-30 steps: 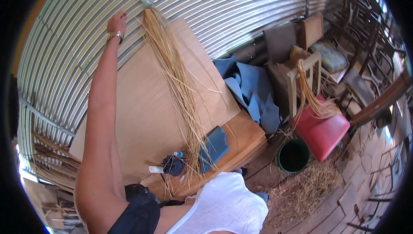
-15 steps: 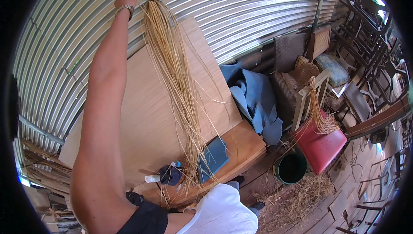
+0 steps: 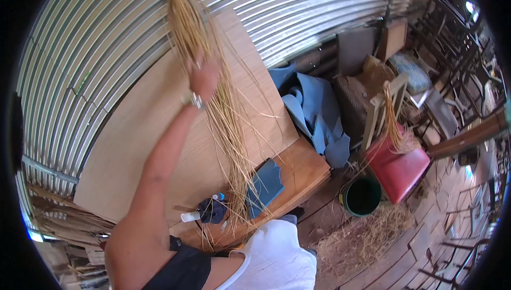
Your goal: The person strips the outer layer from thin rattan strips using a knife. They repeatedly pull the strips through the blade to remove the bark, creating a pile of shavings on the floor. The person occasionally pauses to adjust the bundle of rattan or look around the workshop.
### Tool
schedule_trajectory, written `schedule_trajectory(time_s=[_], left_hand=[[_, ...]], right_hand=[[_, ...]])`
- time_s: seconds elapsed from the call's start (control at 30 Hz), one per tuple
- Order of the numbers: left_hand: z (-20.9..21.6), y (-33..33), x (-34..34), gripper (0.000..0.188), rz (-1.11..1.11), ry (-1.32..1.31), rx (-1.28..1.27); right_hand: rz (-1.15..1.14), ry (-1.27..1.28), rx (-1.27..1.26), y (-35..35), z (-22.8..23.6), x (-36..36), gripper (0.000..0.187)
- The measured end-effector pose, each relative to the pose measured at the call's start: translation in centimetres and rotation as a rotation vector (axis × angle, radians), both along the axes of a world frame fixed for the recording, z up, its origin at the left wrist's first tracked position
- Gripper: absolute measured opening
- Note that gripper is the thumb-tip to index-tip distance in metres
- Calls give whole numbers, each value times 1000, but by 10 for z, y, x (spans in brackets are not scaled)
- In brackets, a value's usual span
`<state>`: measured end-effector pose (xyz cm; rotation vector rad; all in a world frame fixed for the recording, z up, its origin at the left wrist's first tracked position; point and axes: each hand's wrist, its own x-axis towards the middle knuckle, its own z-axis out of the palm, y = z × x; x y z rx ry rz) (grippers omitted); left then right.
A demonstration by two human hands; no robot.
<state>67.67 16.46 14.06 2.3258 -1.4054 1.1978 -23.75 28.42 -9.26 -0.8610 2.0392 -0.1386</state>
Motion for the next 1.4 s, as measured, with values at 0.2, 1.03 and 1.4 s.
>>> schedule_trajectory(time_s=[0.2,1.03,1.4], left_hand=[[-294,139,-197,40,-156,1204,1032],[-200,70,-704,47,-1691,842,1266],[-207,77,-810,30,-1855,749,1797]], right_hand=[[55,-104,-110,22,-22,-50,31],[-3,-534,-277,47,46,26,22],[-499,-597,-323,133,16,4,24]])
